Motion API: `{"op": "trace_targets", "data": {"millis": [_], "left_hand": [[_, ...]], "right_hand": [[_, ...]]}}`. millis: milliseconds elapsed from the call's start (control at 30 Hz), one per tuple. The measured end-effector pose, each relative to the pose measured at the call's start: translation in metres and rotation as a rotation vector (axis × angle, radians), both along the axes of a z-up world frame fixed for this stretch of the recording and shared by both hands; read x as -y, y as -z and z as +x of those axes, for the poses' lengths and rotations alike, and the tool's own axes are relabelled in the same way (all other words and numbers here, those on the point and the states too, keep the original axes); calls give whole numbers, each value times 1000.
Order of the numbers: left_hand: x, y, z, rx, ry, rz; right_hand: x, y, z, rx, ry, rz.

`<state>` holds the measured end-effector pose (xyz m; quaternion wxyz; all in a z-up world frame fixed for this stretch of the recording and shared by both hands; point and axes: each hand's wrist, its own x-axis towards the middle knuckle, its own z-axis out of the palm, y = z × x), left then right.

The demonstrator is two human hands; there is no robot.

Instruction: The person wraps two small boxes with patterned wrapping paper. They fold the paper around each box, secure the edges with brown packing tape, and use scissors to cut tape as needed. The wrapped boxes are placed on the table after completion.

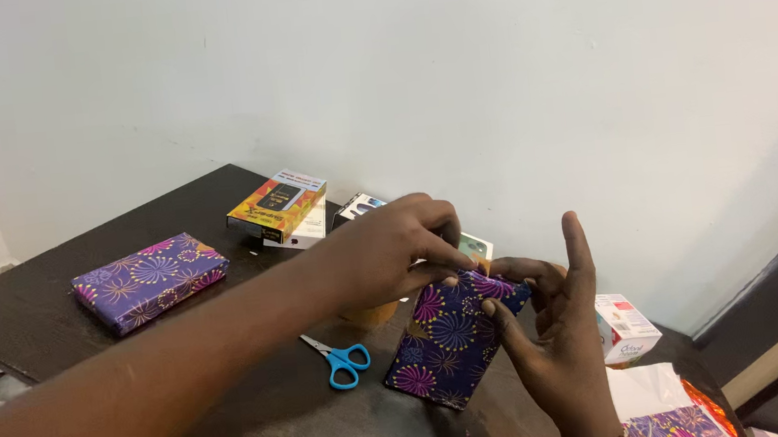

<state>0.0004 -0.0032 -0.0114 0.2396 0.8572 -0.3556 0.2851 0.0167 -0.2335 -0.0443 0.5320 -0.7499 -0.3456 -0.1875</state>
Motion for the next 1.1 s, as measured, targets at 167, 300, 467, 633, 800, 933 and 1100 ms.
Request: {"op": "trace_targets", "data": {"millis": [167, 300, 467, 633, 800, 933, 1100], "left_hand": [[6, 13, -7, 72, -15, -171], [11, 11, -13, 9, -92, -161], [15, 2, -19, 3, -123, -174], [16, -1, -27, -10, -181, -137], [20, 0, -31, -62, -244, -123], [20, 0, -34, -38, -242, -133], [21, 0, -35, -29, -233, -167]], "right_hand": [[-1, 2, 1, -37, -50, 57], [1, 2, 1, -242, -157, 265], [1, -8, 8, -448, -136, 478], [13, -31, 9, -503, -140, 204], [20, -80, 11, -602, -33, -218], [8, -108, 8, -615, -50, -421], [-13, -122, 11, -561, -43, -668]]}}
